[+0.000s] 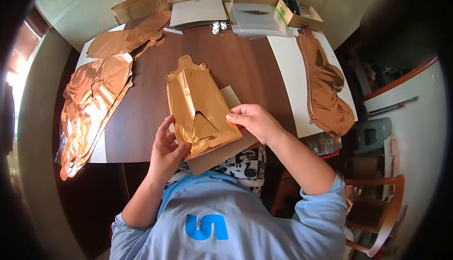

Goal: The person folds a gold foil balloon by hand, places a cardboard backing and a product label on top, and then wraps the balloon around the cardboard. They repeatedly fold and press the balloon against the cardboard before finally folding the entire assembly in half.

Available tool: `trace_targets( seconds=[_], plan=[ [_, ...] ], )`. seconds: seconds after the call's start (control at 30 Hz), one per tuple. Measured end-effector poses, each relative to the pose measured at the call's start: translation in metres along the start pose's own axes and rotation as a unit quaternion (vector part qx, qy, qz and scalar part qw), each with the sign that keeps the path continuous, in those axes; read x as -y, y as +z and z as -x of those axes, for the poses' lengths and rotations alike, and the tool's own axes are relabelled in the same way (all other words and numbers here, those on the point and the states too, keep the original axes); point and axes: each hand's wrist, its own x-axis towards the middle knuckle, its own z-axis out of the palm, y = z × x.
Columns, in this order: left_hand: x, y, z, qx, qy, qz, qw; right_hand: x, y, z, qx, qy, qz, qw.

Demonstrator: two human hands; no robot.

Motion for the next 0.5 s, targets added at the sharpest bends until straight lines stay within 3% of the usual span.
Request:
trace_targets(
  seconds=[0.5],
  plan=[
    [0.0,0.003,0.002,0.012,0.023,-0.01,1.0,0.013,0.007,-0.004,-0.03,-0.032,0.067,0.997]
  ],
)
